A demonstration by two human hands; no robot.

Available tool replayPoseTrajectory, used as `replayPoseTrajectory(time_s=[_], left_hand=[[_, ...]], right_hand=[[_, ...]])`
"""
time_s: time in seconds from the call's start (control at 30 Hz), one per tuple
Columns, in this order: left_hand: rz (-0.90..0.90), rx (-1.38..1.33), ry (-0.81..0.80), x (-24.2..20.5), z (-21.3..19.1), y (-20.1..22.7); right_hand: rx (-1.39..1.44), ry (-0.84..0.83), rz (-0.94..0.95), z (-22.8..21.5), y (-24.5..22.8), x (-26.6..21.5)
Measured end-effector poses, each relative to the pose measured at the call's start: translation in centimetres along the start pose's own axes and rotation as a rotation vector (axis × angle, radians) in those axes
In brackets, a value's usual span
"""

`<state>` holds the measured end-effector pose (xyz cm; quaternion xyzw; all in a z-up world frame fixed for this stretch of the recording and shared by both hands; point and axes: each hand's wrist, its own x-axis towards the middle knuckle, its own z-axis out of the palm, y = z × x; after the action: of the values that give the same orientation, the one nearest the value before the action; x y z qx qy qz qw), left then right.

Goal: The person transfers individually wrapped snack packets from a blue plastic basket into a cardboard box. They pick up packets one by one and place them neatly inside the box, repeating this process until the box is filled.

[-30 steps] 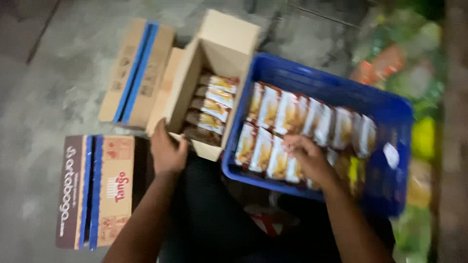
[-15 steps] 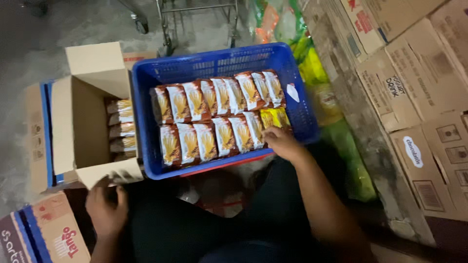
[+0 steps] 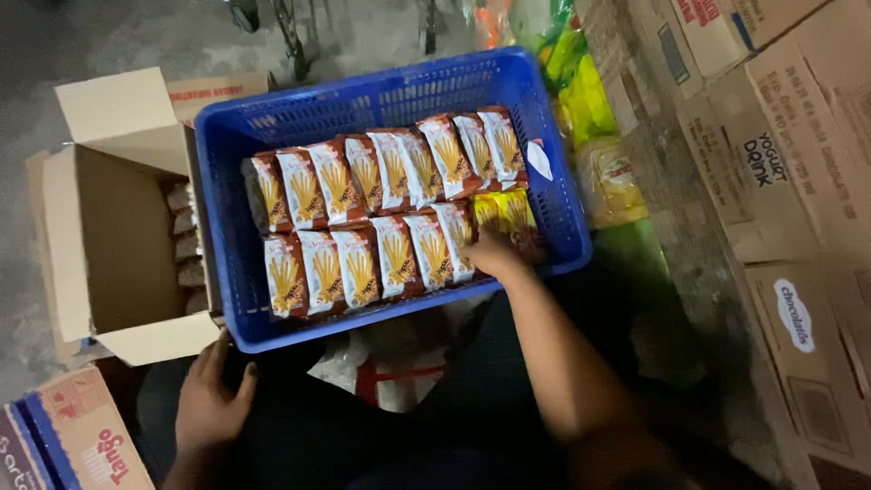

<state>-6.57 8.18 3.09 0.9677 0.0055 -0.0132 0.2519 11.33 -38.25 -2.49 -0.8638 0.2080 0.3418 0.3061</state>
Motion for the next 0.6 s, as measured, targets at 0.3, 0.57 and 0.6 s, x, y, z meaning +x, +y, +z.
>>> replayPoseTrajectory(time_s=[0.3,0.57,0.6], left_hand=[[-0.301,-0.041,-0.087,1.8,-1.2,4.0],[-0.164,-0.091,-0.063,1.9,-0.4,2.8],[-0.165,-0.091,-0.061,1.9,-0.5,2.8]], right_hand=[[0.009,-0.009,-0.092,0.4,1.7,2.3],[0.009,0.157,-0.246,0.4,1.2,1.0],[0.008,0.156,-0.248,-0.2,0.5,0.3]])
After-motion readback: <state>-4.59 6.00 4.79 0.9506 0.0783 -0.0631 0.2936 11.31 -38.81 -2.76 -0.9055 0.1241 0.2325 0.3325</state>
